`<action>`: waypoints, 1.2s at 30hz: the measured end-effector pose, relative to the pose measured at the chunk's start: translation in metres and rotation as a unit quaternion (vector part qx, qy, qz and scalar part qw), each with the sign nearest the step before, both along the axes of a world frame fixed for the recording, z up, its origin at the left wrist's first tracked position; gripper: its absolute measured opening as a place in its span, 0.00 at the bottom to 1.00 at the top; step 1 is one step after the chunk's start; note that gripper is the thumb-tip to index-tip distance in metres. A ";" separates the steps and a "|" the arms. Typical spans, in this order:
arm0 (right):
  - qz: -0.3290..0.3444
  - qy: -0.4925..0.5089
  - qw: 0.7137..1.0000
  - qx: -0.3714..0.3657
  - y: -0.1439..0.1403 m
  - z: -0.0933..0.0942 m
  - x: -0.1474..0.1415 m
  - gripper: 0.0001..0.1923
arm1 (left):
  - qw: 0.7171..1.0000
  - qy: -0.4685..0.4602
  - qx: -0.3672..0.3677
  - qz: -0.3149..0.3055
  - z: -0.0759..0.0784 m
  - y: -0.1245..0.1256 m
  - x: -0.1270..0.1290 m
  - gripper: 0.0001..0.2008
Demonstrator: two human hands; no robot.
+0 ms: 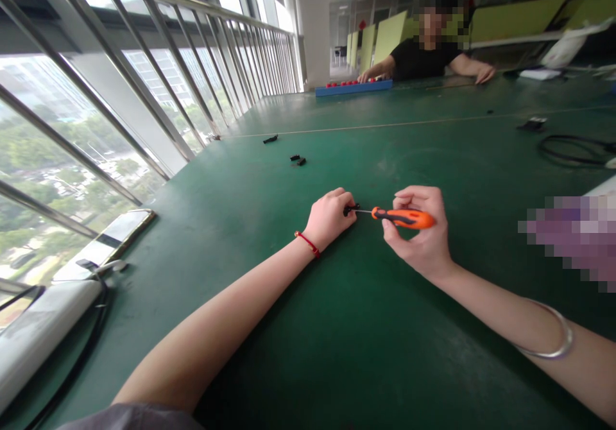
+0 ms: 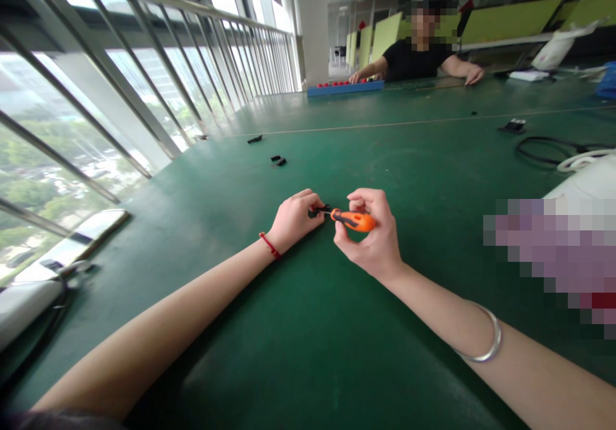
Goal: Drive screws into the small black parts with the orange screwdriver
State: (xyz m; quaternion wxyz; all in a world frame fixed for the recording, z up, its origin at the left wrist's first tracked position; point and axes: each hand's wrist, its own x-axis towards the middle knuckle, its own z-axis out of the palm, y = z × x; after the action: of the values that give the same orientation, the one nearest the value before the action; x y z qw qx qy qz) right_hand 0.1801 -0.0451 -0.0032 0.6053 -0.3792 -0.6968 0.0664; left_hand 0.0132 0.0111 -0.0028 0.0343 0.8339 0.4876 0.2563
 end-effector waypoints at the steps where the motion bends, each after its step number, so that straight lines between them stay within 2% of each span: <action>1: -0.004 -0.008 1.000 0.001 0.000 0.001 0.000 0.19 | 1.000 -0.002 0.000 -0.002 0.000 0.000 0.000 0.05; 5: -0.052 -0.065 0.997 0.005 -0.002 0.002 0.000 0.06 | 1.000 -0.003 -0.003 -0.002 0.000 0.001 0.000 0.05; 9: -0.020 -0.002 1.000 0.017 -0.001 0.001 0.000 0.19 | 1.000 0.000 -0.002 -0.001 0.000 0.001 0.000 0.05; 10: -0.018 -0.005 1.000 0.019 -0.001 0.001 0.000 0.20 | 1.000 0.000 -0.002 -0.001 0.000 0.001 0.000 0.05; 13: -0.043 -0.066 0.997 0.022 -0.001 0.001 0.000 0.09 | 1.000 -0.001 -0.003 -0.001 0.000 0.001 0.000 0.04; 15: -0.051 -0.075 0.995 0.028 -0.002 0.001 0.000 0.07 | 1.000 -0.001 -0.005 0.002 0.000 0.001 0.000 0.04; 19: -0.032 -0.022 0.999 0.029 -0.002 0.001 0.001 0.20 | 1.000 0.000 -0.006 0.005 0.000 0.000 0.000 0.05; 24: -0.052 -0.084 0.995 0.030 -0.002 0.001 0.001 0.09 | 1.000 -0.003 -0.007 0.003 0.000 0.000 0.000 0.04; 28: -0.036 -0.022 0.999 0.020 -0.001 0.000 0.001 0.20 | 1.000 0.001 -0.009 0.006 0.000 0.000 0.000 0.05; 29: -0.034 -0.027 0.999 0.019 -0.001 0.000 0.001 0.20 | 1.000 0.000 -0.009 0.004 0.000 0.000 0.000 0.05; 33: -0.043 -0.084 0.995 0.024 -0.002 0.001 0.001 0.10 | 1.000 -0.003 -0.003 0.000 -0.001 0.001 0.000 0.04; 36: -0.041 -0.038 0.998 0.025 -0.001 0.000 0.001 0.18 | 1.000 -0.002 -0.003 0.002 -0.001 0.001 0.000 0.04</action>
State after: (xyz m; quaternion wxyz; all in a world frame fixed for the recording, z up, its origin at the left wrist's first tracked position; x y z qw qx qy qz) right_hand 0.1812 -0.0464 -0.0031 0.5895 -0.3941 -0.7050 0.0095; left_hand 0.0129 0.0120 -0.0033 0.0372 0.8325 0.4898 0.2563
